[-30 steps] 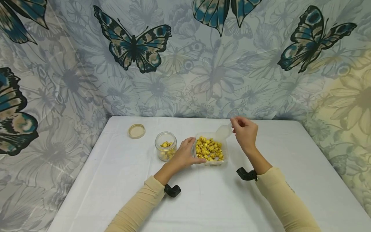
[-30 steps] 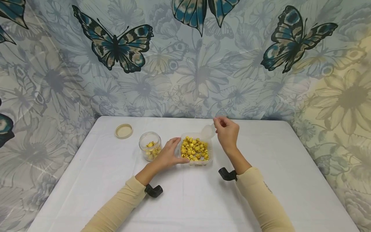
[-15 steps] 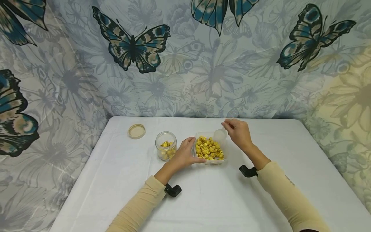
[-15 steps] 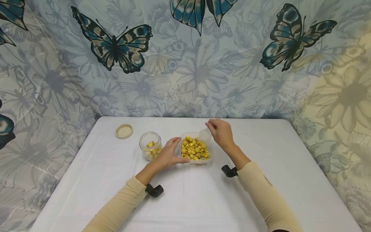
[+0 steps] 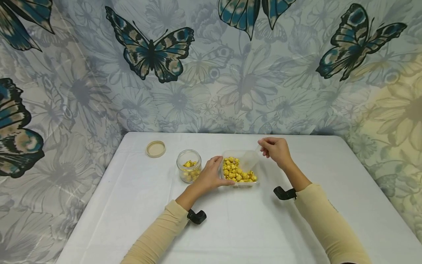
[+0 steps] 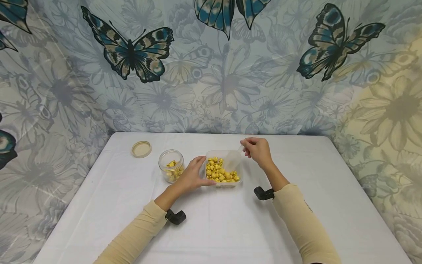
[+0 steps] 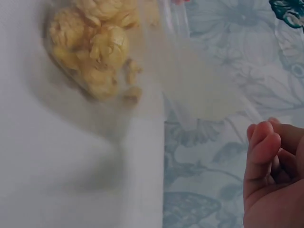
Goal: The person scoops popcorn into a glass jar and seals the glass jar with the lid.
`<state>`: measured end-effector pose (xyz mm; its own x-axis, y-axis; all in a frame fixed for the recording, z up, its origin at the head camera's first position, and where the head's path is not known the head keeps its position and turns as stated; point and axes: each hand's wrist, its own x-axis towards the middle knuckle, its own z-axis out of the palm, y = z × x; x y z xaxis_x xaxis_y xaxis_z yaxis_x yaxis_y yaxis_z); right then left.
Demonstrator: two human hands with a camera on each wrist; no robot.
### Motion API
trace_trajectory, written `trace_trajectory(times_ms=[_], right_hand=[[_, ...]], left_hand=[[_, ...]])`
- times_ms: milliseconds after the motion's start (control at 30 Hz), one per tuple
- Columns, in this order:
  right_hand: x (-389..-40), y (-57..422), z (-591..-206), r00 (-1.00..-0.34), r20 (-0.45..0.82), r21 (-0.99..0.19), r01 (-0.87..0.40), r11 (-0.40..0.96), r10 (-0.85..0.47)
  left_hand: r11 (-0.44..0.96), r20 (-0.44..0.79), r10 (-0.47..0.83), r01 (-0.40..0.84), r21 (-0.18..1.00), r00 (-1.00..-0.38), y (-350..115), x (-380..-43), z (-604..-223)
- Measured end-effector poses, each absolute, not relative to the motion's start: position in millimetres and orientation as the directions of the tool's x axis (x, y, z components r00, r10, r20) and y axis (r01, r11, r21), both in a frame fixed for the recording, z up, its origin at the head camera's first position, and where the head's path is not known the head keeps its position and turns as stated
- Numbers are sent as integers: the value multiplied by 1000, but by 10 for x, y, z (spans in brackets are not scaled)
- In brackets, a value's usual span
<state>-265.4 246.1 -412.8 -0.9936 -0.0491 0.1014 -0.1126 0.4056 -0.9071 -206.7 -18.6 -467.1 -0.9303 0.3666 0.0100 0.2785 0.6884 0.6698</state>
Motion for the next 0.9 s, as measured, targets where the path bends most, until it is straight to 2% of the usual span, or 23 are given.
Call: trace_trajectory(times_ms=[167,467,900], right_hand=[[-2628,2457,-4229,-999,-30,-940,19,340,-29],[-2520,2335,-4359,-982,-187,-960,180,214,-11],[-2474,2278,-4364,-947,-321,-940,318,126,0]], left_hand=[[687,12,373,284,669,-928,-187,-2062,-4670],[685,4,369,275,675,-929,-181,-2071,-4672],[698,-6,357,262,666,-934,-176,-2088,-4676]])
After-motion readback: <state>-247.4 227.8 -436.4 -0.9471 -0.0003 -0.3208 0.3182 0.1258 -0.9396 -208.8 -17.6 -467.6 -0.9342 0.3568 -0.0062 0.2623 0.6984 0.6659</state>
